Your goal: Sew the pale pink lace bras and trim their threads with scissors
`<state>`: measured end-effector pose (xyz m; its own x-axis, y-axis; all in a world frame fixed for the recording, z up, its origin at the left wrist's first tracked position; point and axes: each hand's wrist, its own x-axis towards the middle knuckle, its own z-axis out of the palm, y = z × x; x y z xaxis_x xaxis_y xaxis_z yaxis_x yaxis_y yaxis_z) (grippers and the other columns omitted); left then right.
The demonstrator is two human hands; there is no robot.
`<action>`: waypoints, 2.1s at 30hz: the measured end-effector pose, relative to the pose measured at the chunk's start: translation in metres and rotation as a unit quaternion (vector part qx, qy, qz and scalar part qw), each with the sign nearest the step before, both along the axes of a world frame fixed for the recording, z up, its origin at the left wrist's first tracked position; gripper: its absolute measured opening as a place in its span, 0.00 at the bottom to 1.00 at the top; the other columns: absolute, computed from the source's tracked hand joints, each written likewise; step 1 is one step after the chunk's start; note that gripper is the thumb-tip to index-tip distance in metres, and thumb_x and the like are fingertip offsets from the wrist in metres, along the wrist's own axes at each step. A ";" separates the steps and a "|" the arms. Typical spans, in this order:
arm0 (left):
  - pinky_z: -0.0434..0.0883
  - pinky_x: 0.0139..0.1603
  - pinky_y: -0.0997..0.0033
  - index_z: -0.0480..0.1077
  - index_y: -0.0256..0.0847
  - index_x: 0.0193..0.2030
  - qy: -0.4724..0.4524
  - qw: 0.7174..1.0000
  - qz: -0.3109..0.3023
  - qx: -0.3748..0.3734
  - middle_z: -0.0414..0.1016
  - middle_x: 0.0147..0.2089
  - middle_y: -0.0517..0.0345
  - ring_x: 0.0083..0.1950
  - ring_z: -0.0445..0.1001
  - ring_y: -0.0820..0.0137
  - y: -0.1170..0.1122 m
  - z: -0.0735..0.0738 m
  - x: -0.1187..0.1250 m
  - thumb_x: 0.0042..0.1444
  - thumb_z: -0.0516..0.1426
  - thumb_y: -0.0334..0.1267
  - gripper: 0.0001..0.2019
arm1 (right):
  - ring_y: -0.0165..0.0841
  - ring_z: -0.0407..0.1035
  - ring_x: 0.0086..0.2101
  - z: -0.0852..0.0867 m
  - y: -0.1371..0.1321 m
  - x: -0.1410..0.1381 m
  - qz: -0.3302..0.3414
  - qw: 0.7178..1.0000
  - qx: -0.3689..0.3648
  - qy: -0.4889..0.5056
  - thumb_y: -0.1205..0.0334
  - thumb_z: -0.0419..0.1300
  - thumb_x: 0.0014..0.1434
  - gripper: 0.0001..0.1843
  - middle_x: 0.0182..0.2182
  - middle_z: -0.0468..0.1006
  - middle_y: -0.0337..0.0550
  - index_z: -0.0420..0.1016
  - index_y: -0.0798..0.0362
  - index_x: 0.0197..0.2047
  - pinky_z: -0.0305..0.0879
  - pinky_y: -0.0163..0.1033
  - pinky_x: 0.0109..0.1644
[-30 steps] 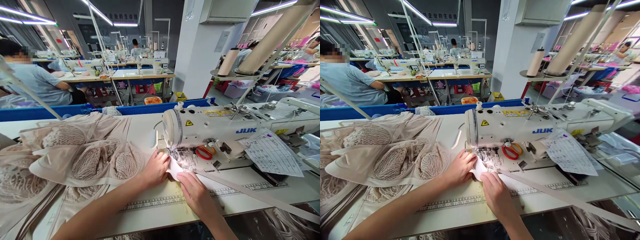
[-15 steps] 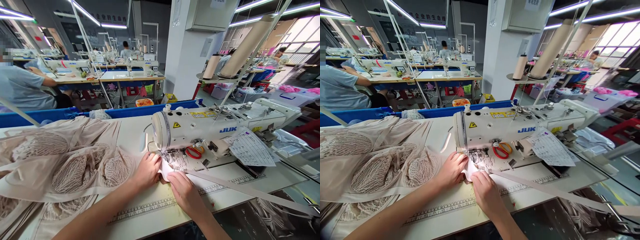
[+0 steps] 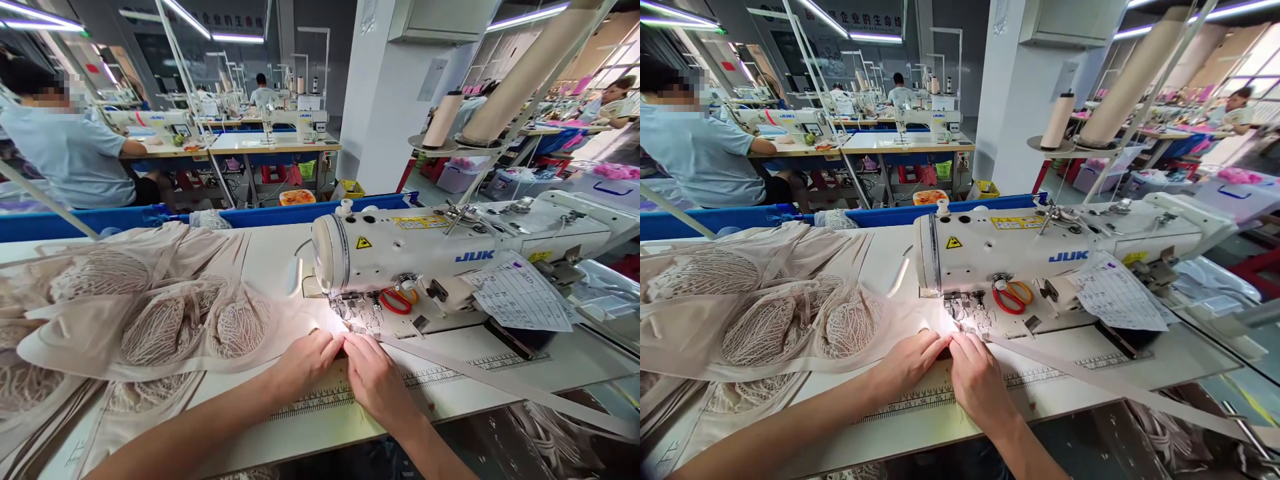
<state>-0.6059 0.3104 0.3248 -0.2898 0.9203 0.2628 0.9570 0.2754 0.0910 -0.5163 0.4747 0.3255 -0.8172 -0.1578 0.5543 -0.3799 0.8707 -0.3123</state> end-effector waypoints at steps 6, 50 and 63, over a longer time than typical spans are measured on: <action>0.67 0.34 0.67 0.69 0.34 0.46 0.061 0.994 -0.069 0.056 0.72 0.37 0.52 0.35 0.68 0.67 -0.011 -0.004 -0.021 0.69 0.45 0.28 0.12 | 0.40 0.68 0.45 0.002 0.009 0.004 0.016 0.996 0.087 -0.004 0.78 0.46 0.62 0.23 0.48 0.76 0.52 0.72 0.59 0.55 0.70 0.45 0.47; 0.71 0.41 0.65 0.73 0.35 0.49 -0.042 0.994 -0.076 0.063 0.76 0.47 0.47 0.45 0.71 0.63 -0.011 0.006 -0.075 0.67 0.47 0.31 0.14 | 0.42 0.65 0.41 0.003 -0.006 -0.026 -0.042 0.989 0.141 -0.023 0.76 0.50 0.59 0.19 0.44 0.76 0.50 0.72 0.59 0.51 0.63 0.45 0.40; 0.73 0.49 0.62 0.74 0.37 0.50 -0.031 0.996 -0.045 0.077 0.74 0.50 0.47 0.49 0.72 0.62 -0.013 -0.008 -0.110 0.65 0.50 0.30 0.13 | 0.44 0.68 0.43 0.002 -0.004 -0.024 -0.034 0.991 0.125 -0.035 0.77 0.50 0.58 0.20 0.48 0.77 0.52 0.73 0.59 0.51 0.67 0.47 0.43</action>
